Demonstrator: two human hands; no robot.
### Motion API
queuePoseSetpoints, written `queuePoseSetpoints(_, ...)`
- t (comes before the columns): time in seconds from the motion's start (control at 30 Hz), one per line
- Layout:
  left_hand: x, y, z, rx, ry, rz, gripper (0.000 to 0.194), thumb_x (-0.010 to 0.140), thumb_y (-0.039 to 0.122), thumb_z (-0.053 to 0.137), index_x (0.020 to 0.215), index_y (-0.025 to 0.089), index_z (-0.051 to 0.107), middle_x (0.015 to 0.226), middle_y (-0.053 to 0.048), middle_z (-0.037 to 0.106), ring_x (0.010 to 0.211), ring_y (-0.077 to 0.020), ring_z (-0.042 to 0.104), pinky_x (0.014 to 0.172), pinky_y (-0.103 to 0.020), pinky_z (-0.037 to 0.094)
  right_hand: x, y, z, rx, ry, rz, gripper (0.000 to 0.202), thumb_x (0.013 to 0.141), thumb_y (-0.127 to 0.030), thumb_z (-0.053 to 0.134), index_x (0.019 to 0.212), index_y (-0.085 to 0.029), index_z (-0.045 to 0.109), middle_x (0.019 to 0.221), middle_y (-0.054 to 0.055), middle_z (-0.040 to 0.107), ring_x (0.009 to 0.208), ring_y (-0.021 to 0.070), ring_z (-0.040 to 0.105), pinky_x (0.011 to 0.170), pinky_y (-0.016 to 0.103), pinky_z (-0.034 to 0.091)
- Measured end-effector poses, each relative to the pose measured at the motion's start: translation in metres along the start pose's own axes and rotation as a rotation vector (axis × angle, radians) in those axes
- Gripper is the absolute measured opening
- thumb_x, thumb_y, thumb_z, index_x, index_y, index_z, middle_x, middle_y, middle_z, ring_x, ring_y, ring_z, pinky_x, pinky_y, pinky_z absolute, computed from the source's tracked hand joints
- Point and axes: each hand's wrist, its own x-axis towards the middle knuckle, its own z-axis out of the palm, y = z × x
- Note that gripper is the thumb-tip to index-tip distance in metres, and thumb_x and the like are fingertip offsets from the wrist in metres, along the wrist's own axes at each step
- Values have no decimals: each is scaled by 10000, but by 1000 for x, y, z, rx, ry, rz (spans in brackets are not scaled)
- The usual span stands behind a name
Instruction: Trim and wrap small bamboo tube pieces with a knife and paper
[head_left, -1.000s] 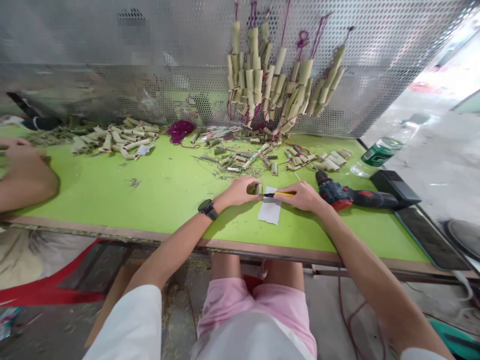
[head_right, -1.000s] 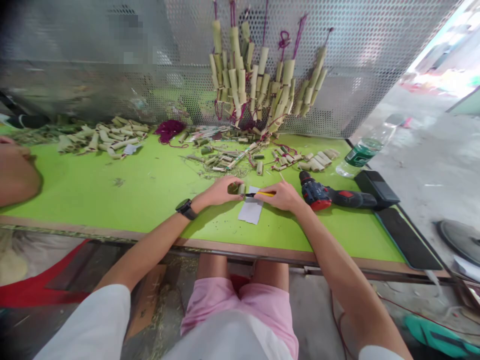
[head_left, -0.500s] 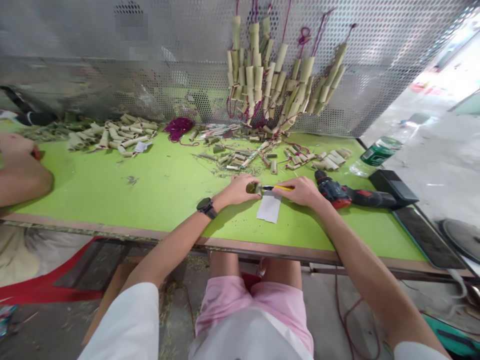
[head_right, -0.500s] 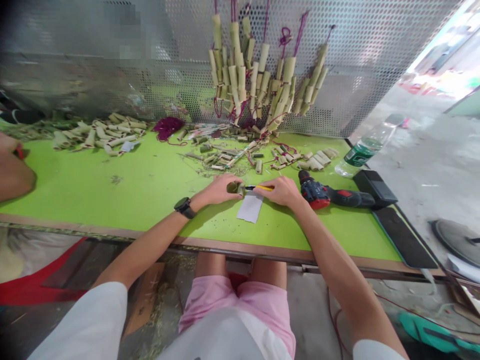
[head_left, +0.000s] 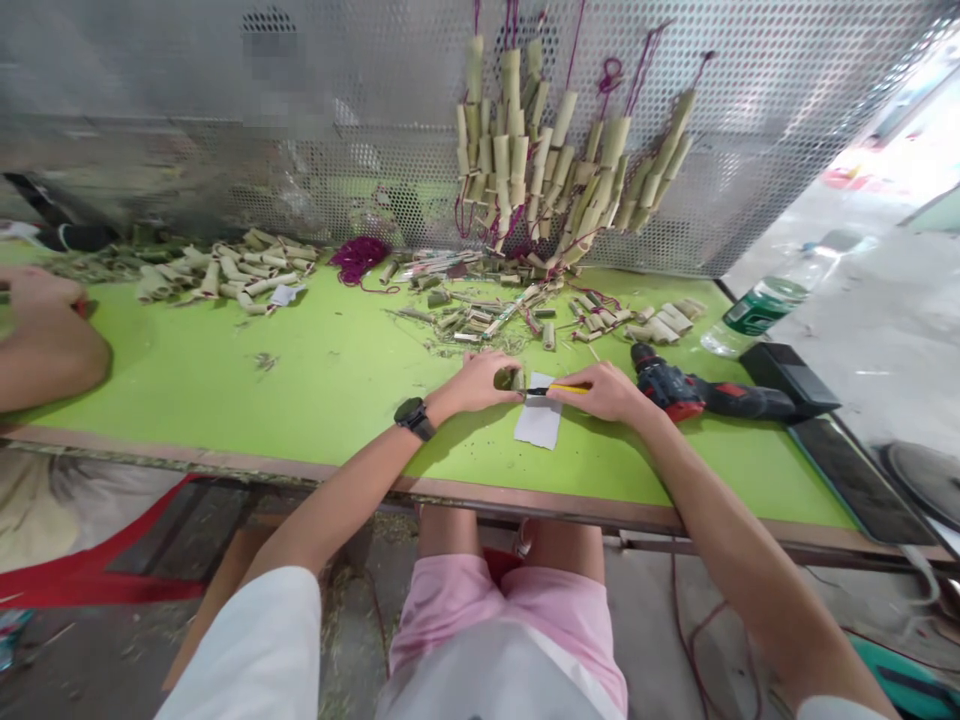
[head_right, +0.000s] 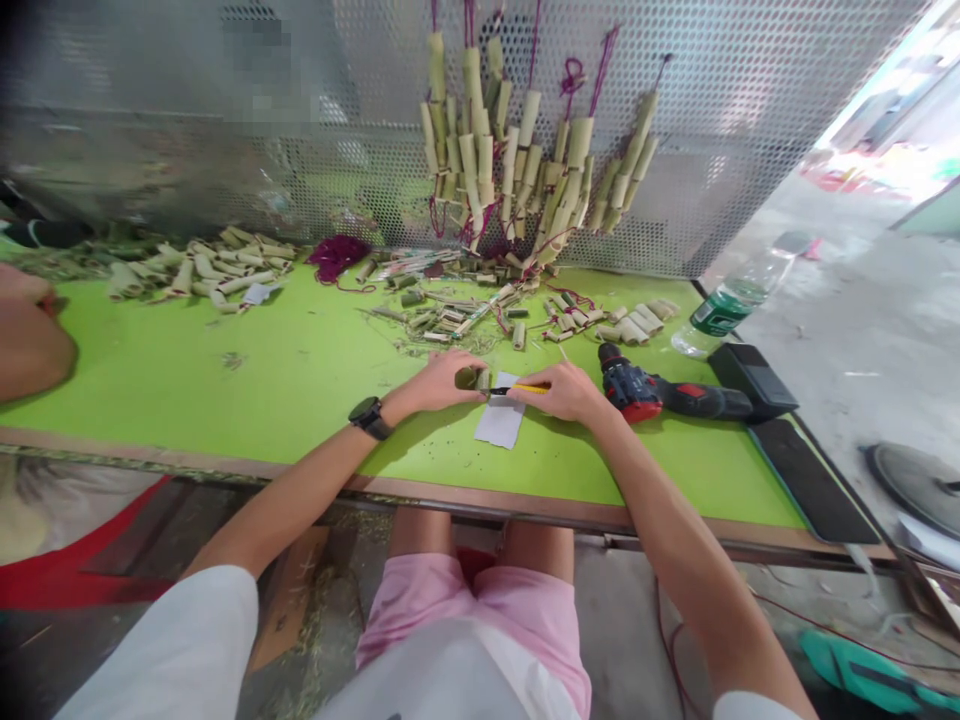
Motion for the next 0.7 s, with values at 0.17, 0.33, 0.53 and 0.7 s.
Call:
queuePoseSetpoints(0.17,0,2,-1,-3,-2,-5,490,923,605,797,1271,264,749,1339,-125,732,1291,-405,615,1137,-603,404,1,0,0,-76,111,43,470,952,-672,690,1097,-303,941,710,47,813,560,170,551,580,323,368)
queuePoseSetpoints(0.33,1,2,-2,-14,-7,6,471,901,616,813,1223,275,766,1318,-117,748,1278,-407,624,1136,-600,415,0,5,1,16,33,-14,529,955,-720,664,1075,-288,945,648,36,784,520,156,497,549,318,356)
queuePoseSetpoints(0.53,2,0,-1,-17,8,5,484,895,617,815,1232,272,776,1338,-127,749,1288,-411,619,1128,-616,422,0,6,2,5,59,-3,520,949,-721,670,1082,-299,944,685,42,807,512,160,498,546,322,360)
queuePoseSetpoints(0.7,2,-1,-1,-27,1,25,479,886,589,828,1249,284,768,1312,-108,758,1266,-393,628,1118,-583,428,1,6,2,-2,62,12,507,945,-711,681,1078,-298,944,669,36,802,536,169,540,560,317,369)
